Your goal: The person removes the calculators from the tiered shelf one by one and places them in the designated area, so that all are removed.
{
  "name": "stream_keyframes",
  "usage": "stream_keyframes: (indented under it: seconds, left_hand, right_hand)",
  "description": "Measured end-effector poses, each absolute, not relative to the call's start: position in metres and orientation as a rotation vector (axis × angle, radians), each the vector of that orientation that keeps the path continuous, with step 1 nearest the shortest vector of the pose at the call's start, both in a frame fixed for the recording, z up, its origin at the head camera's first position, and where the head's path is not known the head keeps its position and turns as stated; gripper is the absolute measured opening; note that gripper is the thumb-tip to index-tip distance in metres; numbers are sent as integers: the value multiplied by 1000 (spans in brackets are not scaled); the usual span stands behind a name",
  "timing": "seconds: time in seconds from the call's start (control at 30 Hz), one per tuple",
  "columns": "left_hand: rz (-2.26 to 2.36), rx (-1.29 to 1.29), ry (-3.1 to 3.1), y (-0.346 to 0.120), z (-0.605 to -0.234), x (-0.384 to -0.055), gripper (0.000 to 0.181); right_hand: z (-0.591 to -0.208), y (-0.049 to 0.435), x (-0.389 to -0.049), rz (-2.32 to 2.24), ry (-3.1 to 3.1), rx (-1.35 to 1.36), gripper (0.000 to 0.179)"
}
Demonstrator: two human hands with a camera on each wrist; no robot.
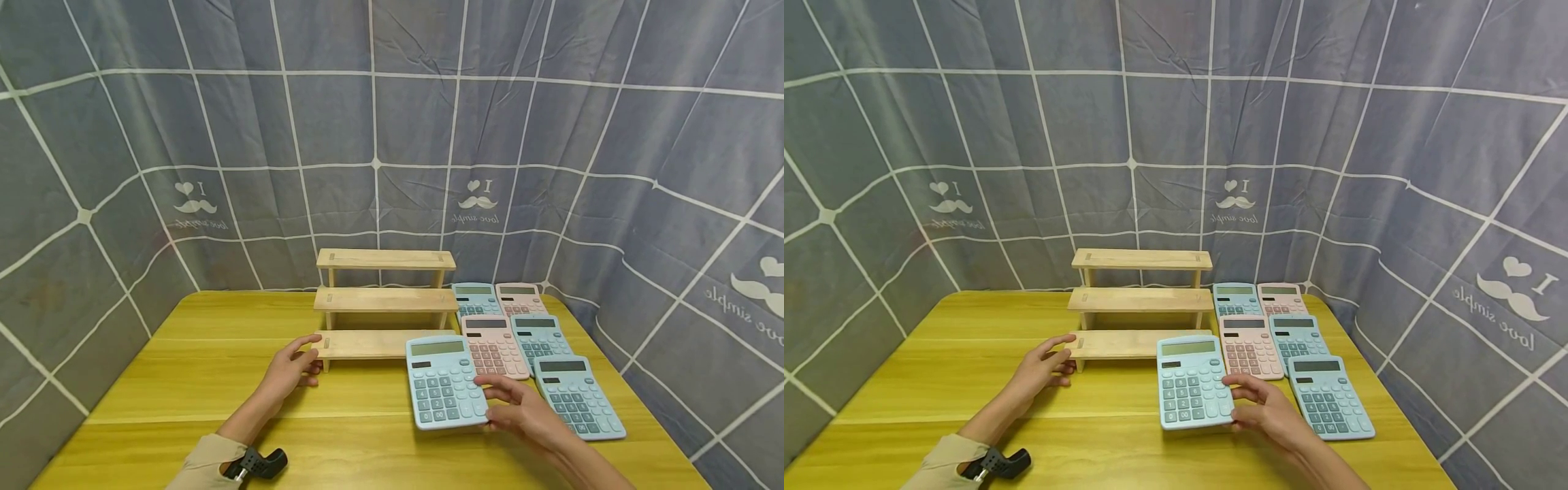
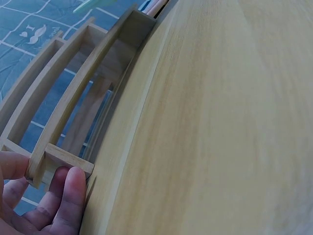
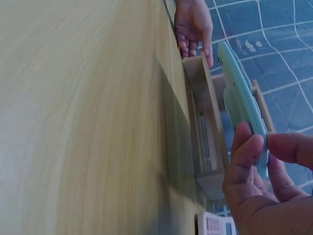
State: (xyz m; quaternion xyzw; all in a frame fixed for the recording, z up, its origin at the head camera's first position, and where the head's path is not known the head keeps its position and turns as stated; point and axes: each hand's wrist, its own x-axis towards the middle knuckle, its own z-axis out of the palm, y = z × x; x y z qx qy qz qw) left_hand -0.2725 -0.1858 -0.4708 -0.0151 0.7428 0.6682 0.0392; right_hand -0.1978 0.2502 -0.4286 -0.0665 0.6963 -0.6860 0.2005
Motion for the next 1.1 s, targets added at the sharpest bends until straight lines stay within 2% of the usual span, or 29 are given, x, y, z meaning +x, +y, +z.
stream_keyframes:
  seconds: [0.67,1.1]
  left_hand:
    - [2041,-47,2281,-185,-471,-273,41]
    - [2047,-49,2282,-185,-472,-274,41]
  right_hand:
    - [-431,285,-186,-1876,1991,-105,54]
    - [-439,304,-183,-1851,2025,-2,59]
